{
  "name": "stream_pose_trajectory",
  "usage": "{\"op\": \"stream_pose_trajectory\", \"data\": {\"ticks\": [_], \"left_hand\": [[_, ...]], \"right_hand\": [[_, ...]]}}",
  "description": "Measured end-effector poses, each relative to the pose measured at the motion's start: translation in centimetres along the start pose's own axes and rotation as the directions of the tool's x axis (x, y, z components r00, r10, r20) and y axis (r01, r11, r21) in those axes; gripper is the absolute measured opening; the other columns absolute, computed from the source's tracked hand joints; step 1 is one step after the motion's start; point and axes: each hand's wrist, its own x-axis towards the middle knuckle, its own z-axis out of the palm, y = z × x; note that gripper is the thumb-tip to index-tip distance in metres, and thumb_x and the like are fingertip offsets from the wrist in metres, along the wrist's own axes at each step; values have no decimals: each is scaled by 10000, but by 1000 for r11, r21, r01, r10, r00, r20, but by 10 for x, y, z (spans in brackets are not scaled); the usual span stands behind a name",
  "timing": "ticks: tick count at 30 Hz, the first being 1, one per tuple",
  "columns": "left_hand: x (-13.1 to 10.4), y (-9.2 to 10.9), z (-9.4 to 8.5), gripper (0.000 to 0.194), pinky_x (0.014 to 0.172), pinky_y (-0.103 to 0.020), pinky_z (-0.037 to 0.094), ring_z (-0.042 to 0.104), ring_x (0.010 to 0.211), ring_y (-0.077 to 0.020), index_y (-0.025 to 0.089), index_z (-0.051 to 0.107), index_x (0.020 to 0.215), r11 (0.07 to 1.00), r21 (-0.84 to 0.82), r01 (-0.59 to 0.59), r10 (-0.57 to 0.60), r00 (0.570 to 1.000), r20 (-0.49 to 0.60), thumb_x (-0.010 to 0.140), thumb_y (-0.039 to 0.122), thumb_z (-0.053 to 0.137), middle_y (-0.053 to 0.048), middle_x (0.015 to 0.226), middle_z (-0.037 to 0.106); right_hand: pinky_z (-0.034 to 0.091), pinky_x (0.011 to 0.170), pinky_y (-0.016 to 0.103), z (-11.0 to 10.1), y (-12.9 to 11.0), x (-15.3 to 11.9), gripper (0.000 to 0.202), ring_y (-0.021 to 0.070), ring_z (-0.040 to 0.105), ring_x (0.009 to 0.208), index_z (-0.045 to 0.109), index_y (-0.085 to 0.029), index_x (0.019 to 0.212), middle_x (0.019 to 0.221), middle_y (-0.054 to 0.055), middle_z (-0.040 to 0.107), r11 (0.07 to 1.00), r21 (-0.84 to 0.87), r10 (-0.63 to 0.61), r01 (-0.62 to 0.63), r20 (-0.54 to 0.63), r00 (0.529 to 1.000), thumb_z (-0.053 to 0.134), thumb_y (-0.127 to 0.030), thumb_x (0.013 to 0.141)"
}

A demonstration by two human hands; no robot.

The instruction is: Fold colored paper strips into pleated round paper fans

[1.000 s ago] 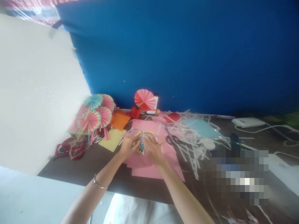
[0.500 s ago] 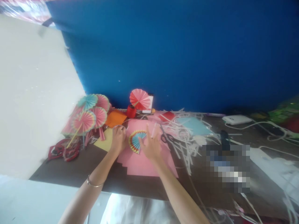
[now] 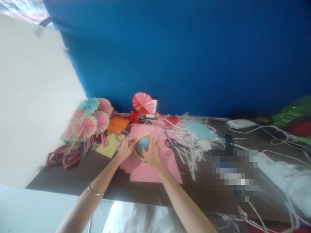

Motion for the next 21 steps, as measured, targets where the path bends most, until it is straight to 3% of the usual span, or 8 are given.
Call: {"op": "stream_pose_trajectory", "data": {"ticks": [5, 10, 14, 16, 18, 21], "left_hand": [[2, 0, 2, 318, 789, -365, 498, 616, 916, -218, 147, 557, 881, 967, -214, 140, -171, 976, -133, 632, 299, 685, -98, 953, 625], [4, 4, -4, 358, 719, -338, 501, 636, 771, -192, 148, 554, 862, 919, -313, 240, -265, 963, -41, 591, 309, 724, -69, 807, 655], [1, 16, -5, 401, 669, -293, 502, 633, 738, -170, 168, 534, 910, 893, -402, 204, -209, 977, 30, 609, 359, 718, -43, 788, 661], [0, 21, -4, 409, 646, -284, 506, 630, 717, -163, 173, 523, 903, 881, -438, 178, -188, 982, 21, 606, 373, 720, -26, 762, 652], [-1, 23, -4, 397, 617, -267, 504, 621, 678, -146, 176, 520, 875, 870, -465, 161, -196, 980, -27, 599, 375, 726, -7, 727, 636], [-2, 22, -5, 367, 612, -253, 505, 606, 654, -126, 175, 543, 856, 854, -501, 142, -213, 973, -87, 603, 367, 725, -2, 715, 623]], "right_hand": [[507, 839, 396, 2, 3, 0, 837, 250, 558, 1085, 97, -311, 1417, 1495, 123, -26, 986, 146, 76, -75, -1, 997, 513, -109, 719], [489, 880, 398, -3, -2, 3, 740, 234, 513, 1148, 98, -289, 1418, 1493, 131, 30, 944, 329, 45, -31, -36, 998, 481, -166, 797], [471, 908, 440, -7, -3, 4, 658, 262, 322, 1296, 125, -277, 1416, 1487, 107, 101, 960, 276, -10, 39, -105, 994, 445, -217, 845], [454, 923, 470, -10, -4, 3, 647, 282, 229, 1334, 172, -268, 1409, 1477, 106, 149, 981, 168, -84, 101, -106, 991, 481, -270, 841], [422, 948, 504, -13, -5, 2, 712, 304, 184, 1344, 212, -262, 1400, 1454, 114, 222, 972, 48, -228, 229, -27, 973, 571, -350, 791], [411, 957, 509, -16, -7, -1, 729, 312, 200, 1338, 275, -293, 1376, 1439, 104, 264, 889, -65, -443, 454, 130, 887, 636, -364, 746]]}}
